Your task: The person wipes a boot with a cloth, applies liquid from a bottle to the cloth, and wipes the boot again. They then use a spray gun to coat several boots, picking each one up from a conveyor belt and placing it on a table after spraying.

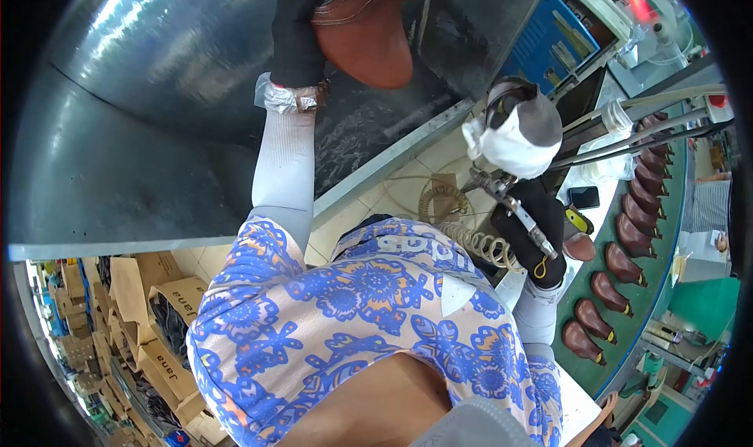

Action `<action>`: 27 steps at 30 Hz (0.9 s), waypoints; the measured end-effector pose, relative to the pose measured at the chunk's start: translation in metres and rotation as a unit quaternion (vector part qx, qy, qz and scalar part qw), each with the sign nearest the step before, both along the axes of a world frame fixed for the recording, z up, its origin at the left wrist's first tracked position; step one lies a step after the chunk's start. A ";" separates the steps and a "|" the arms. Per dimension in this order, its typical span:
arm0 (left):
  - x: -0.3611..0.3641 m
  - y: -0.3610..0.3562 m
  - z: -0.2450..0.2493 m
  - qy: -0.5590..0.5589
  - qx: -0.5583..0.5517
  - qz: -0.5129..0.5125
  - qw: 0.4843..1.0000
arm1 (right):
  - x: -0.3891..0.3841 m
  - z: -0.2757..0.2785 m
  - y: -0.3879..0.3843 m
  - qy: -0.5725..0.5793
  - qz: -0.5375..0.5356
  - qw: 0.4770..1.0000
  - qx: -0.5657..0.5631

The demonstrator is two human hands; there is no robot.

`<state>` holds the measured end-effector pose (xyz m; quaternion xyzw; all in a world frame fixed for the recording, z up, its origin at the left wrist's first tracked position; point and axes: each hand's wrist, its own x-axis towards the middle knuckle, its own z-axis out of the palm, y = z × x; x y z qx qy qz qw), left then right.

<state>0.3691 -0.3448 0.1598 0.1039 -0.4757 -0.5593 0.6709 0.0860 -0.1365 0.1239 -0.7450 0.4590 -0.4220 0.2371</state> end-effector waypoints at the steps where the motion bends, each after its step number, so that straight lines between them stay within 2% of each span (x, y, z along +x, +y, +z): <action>1: -0.001 -0.002 0.001 -0.001 -0.003 -0.002 1.000 | 0.000 -0.001 0.000 0.027 0.009 0.998 -0.050; 2: -0.002 -0.005 0.001 0.000 -0.006 -0.004 1.000 | 0.003 0.001 0.003 0.028 0.004 0.998 -0.050; 4: -0.004 -0.010 0.000 0.002 -0.011 -0.004 1.000 | 0.010 0.007 0.006 -0.105 -0.062 0.992 0.023; 5: -0.004 -0.013 -0.002 0.003 -0.013 -0.008 1.000 | 0.009 0.008 0.004 -0.135 -0.061 0.989 0.016; 8: -0.010 -0.019 -0.001 -0.034 -0.033 0.025 0.999 | 0.006 0.003 0.003 -0.077 -0.079 0.994 0.012; 9: -0.014 -0.020 0.001 0.000 -0.025 -0.006 1.000 | 0.003 0.007 0.003 0.048 -0.069 0.996 -0.010; 11: -0.021 -0.022 0.002 0.036 -0.018 -0.045 0.998 | 0.008 0.010 0.001 0.006 -0.059 0.997 -0.040; 13: -0.024 -0.024 0.001 -0.034 0.014 0.107 0.994 | 0.010 0.012 0.003 -0.026 -0.076 0.995 -0.057; 15: -0.024 -0.036 -0.002 -0.037 0.022 0.107 0.993 | 0.010 0.011 0.004 -0.041 -0.172 0.984 0.033; 16: -0.027 -0.041 -0.003 -0.042 0.030 0.115 0.992 | 0.009 0.009 0.004 -0.040 -0.181 0.982 0.031; 18: -0.036 -0.045 0.001 -0.039 0.023 0.080 0.996 | 0.006 0.004 0.004 -0.036 -0.095 0.994 0.026; 20: -0.044 -0.049 0.003 -0.038 0.016 0.043 0.998 | 0.011 0.006 0.003 -0.005 -0.107 0.994 -0.015; 22: -0.051 -0.056 0.004 -0.041 -0.001 0.019 0.999 | 0.017 0.010 0.005 -0.043 -0.204 0.978 0.018; 24: -0.059 -0.064 0.004 -0.039 -0.006 -0.007 0.999 | 0.016 0.007 0.007 -0.055 -0.236 0.970 0.032; 26: -0.069 -0.075 0.002 -0.029 -0.012 -0.040 0.999 | 0.014 0.009 0.010 -0.008 -0.177 0.984 0.011; 27: -0.074 -0.079 0.001 -0.016 -0.007 -0.063 0.998 | 0.013 0.003 0.014 0.003 -0.185 0.983 0.011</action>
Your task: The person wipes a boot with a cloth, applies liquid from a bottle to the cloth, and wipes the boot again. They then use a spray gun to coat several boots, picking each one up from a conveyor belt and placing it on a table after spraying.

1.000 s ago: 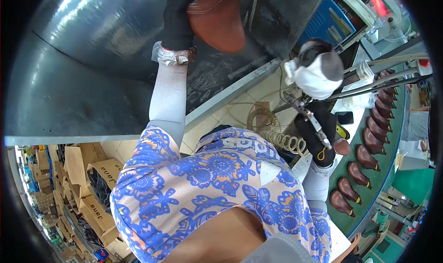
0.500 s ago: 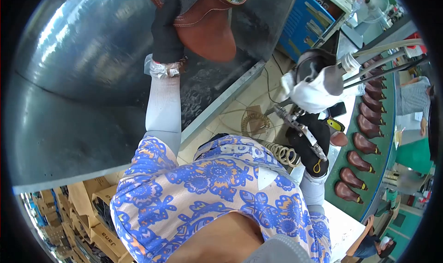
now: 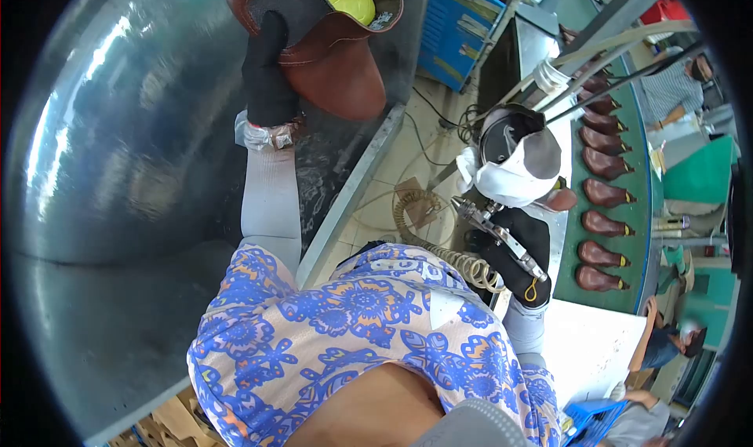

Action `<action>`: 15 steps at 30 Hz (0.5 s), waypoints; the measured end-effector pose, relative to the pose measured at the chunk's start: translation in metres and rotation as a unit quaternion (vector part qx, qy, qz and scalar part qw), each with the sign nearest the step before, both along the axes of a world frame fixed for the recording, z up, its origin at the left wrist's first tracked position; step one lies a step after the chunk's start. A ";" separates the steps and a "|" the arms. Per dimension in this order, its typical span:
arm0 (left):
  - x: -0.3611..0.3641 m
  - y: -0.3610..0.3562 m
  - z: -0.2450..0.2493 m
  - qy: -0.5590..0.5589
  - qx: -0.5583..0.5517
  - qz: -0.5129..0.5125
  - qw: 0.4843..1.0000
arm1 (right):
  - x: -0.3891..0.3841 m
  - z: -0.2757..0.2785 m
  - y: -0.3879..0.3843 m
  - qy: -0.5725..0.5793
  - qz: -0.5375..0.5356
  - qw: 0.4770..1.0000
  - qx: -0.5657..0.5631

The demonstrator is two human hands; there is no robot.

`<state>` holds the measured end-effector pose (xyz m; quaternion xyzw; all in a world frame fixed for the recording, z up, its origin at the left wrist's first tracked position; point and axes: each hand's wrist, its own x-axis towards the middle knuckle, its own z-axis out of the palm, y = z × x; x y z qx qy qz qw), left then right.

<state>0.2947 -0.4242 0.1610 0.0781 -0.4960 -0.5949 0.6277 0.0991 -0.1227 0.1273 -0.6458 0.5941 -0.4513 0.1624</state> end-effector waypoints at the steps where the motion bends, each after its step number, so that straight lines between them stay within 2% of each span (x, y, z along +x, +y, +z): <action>1: -0.005 -0.004 -0.002 0.010 0.006 -0.024 1.000 | 0.004 0.000 0.003 0.000 -0.012 1.000 0.002; 3: -0.015 -0.015 -0.005 0.026 0.019 -0.067 0.997 | 0.013 0.002 0.007 -0.108 -0.116 0.986 0.044; 5: -0.028 -0.023 -0.012 0.047 0.031 -0.113 0.992 | 0.014 0.009 0.012 -0.108 -0.121 0.986 0.050; 7: -0.043 -0.027 -0.016 0.067 0.042 -0.158 0.984 | 0.013 0.007 0.023 -0.160 -0.083 0.983 0.028; 8: -0.050 -0.026 -0.018 0.065 0.047 -0.173 0.982 | 0.016 0.003 0.030 -0.063 -0.162 0.984 0.025; 9: -0.058 -0.025 -0.018 0.048 0.078 -0.213 0.973 | 0.020 0.006 0.032 -0.040 -0.259 0.965 0.014; 10: -0.065 -0.022 -0.020 0.031 0.108 -0.252 0.961 | 0.027 0.013 0.036 -0.194 -0.317 0.928 0.034; 11: -0.075 -0.022 -0.022 0.033 0.114 -0.279 0.953 | 0.032 0.019 0.041 -0.343 -0.365 0.864 0.049; 12: -0.081 -0.018 -0.028 0.037 0.120 -0.304 0.945 | 0.032 0.012 0.046 -0.306 -0.402 0.863 0.009; 15: -0.103 -0.010 -0.047 0.038 0.138 -0.364 0.920 | 0.033 0.007 0.069 -0.309 -0.458 0.833 -0.025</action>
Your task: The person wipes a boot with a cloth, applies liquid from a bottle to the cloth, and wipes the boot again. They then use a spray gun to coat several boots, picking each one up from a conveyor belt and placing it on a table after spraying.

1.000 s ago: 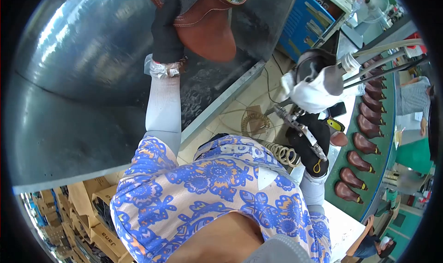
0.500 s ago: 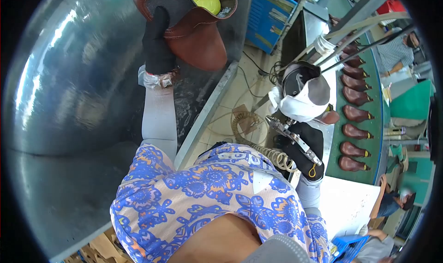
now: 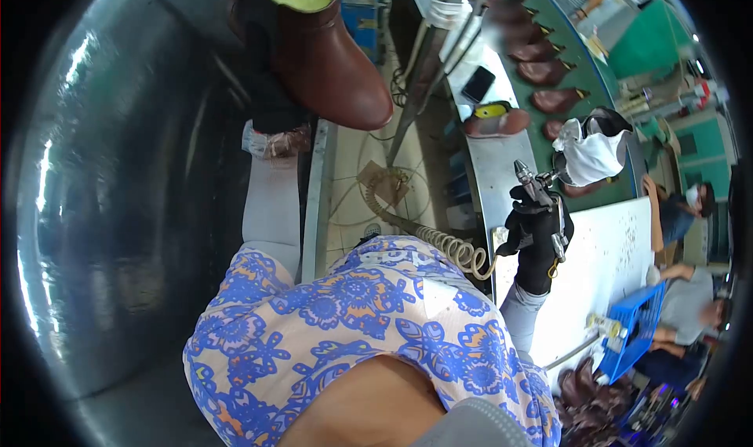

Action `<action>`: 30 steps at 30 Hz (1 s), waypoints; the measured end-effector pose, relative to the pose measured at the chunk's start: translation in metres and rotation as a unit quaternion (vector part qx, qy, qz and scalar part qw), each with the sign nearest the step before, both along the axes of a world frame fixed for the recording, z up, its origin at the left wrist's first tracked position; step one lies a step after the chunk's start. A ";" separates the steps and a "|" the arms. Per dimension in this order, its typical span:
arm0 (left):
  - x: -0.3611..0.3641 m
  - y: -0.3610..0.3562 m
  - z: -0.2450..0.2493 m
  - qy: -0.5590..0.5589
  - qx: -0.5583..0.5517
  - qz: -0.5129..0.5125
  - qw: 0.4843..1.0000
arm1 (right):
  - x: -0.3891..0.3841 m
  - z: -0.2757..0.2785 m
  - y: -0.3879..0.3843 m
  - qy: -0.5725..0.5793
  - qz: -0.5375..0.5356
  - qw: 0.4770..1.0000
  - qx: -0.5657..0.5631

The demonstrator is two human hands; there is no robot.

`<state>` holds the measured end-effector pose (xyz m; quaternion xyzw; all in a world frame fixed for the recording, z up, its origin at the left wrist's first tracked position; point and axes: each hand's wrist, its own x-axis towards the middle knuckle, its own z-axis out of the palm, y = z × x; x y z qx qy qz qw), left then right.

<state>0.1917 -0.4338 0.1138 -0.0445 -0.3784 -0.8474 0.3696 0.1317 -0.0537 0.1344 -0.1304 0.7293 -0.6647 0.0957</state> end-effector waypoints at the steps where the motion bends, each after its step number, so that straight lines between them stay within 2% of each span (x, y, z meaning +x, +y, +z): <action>1: -0.006 0.004 -0.009 -0.004 0.005 -0.016 1.000 | 0.000 -0.004 0.009 0.002 -0.016 1.000 -0.002; 4: -0.026 0.026 -0.047 -0.018 0.032 -0.064 0.997 | 0.000 -0.019 0.045 -0.017 -0.046 0.995 -0.083; 5: -0.044 0.006 -0.094 -0.029 0.062 -0.086 0.994 | -0.011 -0.045 0.018 -0.015 -0.080 0.995 -0.064; 7: -0.057 0.020 -0.145 -0.061 0.098 -0.131 0.985 | -0.016 -0.045 0.025 -0.026 -0.113 0.992 -0.052; 8: -0.067 0.029 -0.170 -0.077 0.109 -0.159 0.978 | -0.021 -0.051 0.030 0.013 -0.122 0.991 -0.056; 10: -0.094 0.042 -0.221 -0.110 0.115 -0.232 0.960 | -0.023 -0.052 0.034 -0.040 -0.183 0.979 -0.078; 11: -0.116 0.045 -0.255 -0.121 0.101 -0.283 0.946 | -0.025 -0.053 0.038 -0.041 -0.196 0.977 -0.074; 12: -0.152 0.030 -0.337 -0.101 0.027 -0.369 0.924 | -0.032 -0.059 0.049 -0.042 -0.220 0.973 -0.062; 14: -0.173 0.159 -0.216 -0.184 0.191 -0.418 0.869 | -0.042 -0.072 0.070 -0.003 -0.259 0.965 -0.046; 15: -0.195 0.183 -0.201 -0.185 0.183 -0.440 0.860 | -0.051 -0.071 0.078 -0.017 -0.282 0.956 -0.082; 16: -0.210 0.204 -0.200 -0.216 0.153 -0.466 0.844 | -0.053 -0.074 0.086 -0.021 -0.286 0.956 -0.061; 18: -0.241 0.239 -0.193 -0.246 0.110 -0.506 0.819 | -0.059 -0.068 0.096 -0.021 -0.335 0.938 -0.091; 19: -0.253 0.245 -0.203 -0.249 0.138 -0.569 0.772 | -0.056 -0.076 0.090 -0.020 -0.355 0.930 -0.090; 21: -0.277 0.283 -0.186 -0.278 0.149 -0.660 0.682 | -0.058 -0.082 0.110 -0.026 -0.390 0.914 -0.106; 22: -0.285 0.307 -0.184 -0.282 0.138 -0.667 0.676 | -0.056 -0.084 0.125 -0.031 -0.399 0.909 -0.119; 24: -0.303 0.347 -0.194 -0.283 0.169 -0.729 0.600 | -0.056 -0.084 0.148 -0.065 -0.409 0.902 -0.123; 26: -0.317 0.391 -0.200 -0.269 0.168 -0.753 0.576 | -0.060 -0.090 0.160 -0.070 -0.432 0.891 -0.126; 28: -0.331 0.437 -0.220 -0.276 0.141 -0.759 0.573 | -0.064 -0.096 0.176 -0.049 -0.427 0.890 -0.152; 29: -0.332 0.462 -0.197 -0.247 0.099 -0.765 0.586 | -0.064 -0.099 0.185 -0.073 -0.419 0.893 -0.146; 30: -0.338 0.485 -0.196 -0.250 0.096 -0.767 0.583 | -0.066 -0.103 0.193 -0.095 -0.410 0.896 -0.141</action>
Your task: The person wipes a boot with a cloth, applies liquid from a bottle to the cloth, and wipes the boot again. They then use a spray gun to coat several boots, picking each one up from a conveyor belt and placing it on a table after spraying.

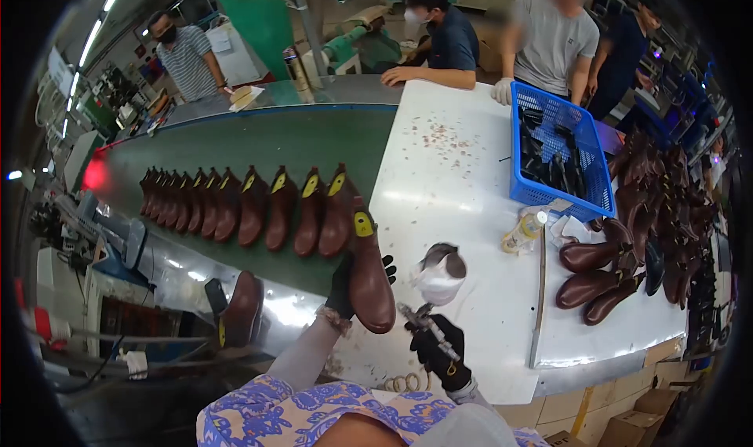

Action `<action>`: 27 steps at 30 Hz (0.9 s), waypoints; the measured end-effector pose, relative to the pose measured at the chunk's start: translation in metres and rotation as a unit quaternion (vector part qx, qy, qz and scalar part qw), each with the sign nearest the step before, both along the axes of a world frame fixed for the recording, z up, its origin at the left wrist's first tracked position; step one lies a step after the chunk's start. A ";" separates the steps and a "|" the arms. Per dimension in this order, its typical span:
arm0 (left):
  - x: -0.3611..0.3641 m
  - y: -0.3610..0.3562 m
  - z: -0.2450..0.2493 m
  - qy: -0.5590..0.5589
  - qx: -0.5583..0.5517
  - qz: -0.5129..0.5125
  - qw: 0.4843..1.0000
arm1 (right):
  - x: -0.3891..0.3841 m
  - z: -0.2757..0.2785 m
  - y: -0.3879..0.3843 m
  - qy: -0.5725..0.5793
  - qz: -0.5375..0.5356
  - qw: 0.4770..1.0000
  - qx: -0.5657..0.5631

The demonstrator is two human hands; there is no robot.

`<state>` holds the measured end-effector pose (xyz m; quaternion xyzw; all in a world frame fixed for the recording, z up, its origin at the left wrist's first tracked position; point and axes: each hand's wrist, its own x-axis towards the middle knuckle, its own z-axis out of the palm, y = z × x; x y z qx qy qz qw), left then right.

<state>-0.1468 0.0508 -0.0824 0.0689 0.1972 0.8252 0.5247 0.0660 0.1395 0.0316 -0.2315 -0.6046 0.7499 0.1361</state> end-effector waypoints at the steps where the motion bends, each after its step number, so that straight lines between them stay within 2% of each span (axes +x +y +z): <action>1: -0.007 0.020 -0.001 0.098 -0.069 0.016 0.993 | -0.002 -0.004 0.007 0.002 0.011 0.999 -0.036; 2: -0.014 0.039 -0.002 0.195 -0.137 0.031 0.971 | -0.005 -0.007 0.013 -0.030 0.003 0.998 -0.053; 3: -0.024 0.059 -0.009 0.197 -0.139 0.027 0.970 | -0.007 -0.011 0.018 -0.043 0.005 0.998 -0.043; 6: -0.062 0.130 -0.043 -0.008 0.000 -0.071 0.997 | -0.013 -0.030 0.038 -0.033 -0.003 0.997 -0.064; 7: -0.072 0.154 -0.042 0.001 0.000 -0.069 0.998 | -0.015 -0.032 0.044 -0.036 -0.019 0.995 -0.088; 8: -0.087 0.175 -0.043 -0.028 0.034 -0.105 0.994 | -0.017 -0.033 0.051 -0.038 -0.034 0.993 -0.110; 11: -0.124 0.243 -0.040 -0.087 0.069 -0.127 0.986 | -0.019 -0.042 0.069 -0.061 -0.043 0.989 -0.132; 15: -0.156 0.309 -0.039 -0.095 0.168 -0.093 0.977 | -0.026 -0.054 0.082 -0.096 -0.066 0.982 -0.148; 16: -0.155 0.316 -0.041 -0.092 0.210 -0.089 0.969 | -0.026 -0.053 0.084 -0.120 -0.058 0.980 -0.147; 17: -0.147 0.321 -0.044 -0.078 0.172 -0.032 0.982 | -0.026 -0.059 0.084 -0.106 -0.069 0.979 -0.159; 18: -0.137 0.319 -0.048 -0.081 0.168 -0.027 0.982 | -0.026 -0.061 0.085 -0.109 -0.065 0.979 -0.162; 20: -0.101 0.298 -0.054 -0.313 0.070 -0.024 0.947 | -0.027 -0.063 0.087 -0.078 -0.080 0.977 -0.184; 21: -0.083 0.287 -0.076 -0.283 0.097 0.020 0.954 | -0.029 -0.061 0.087 -0.096 -0.081 0.980 -0.157; 22: -0.077 0.276 -0.074 -0.293 0.094 0.035 0.951 | -0.029 -0.061 0.088 -0.110 -0.069 0.978 -0.161; 24: -0.062 0.242 -0.069 -0.361 0.131 -0.012 0.923 | -0.026 -0.061 0.089 -0.072 -0.062 0.987 -0.128; 27: -0.055 0.207 -0.075 -0.317 0.113 -0.054 0.940 | -0.028 -0.050 0.082 -0.099 -0.075 0.983 -0.134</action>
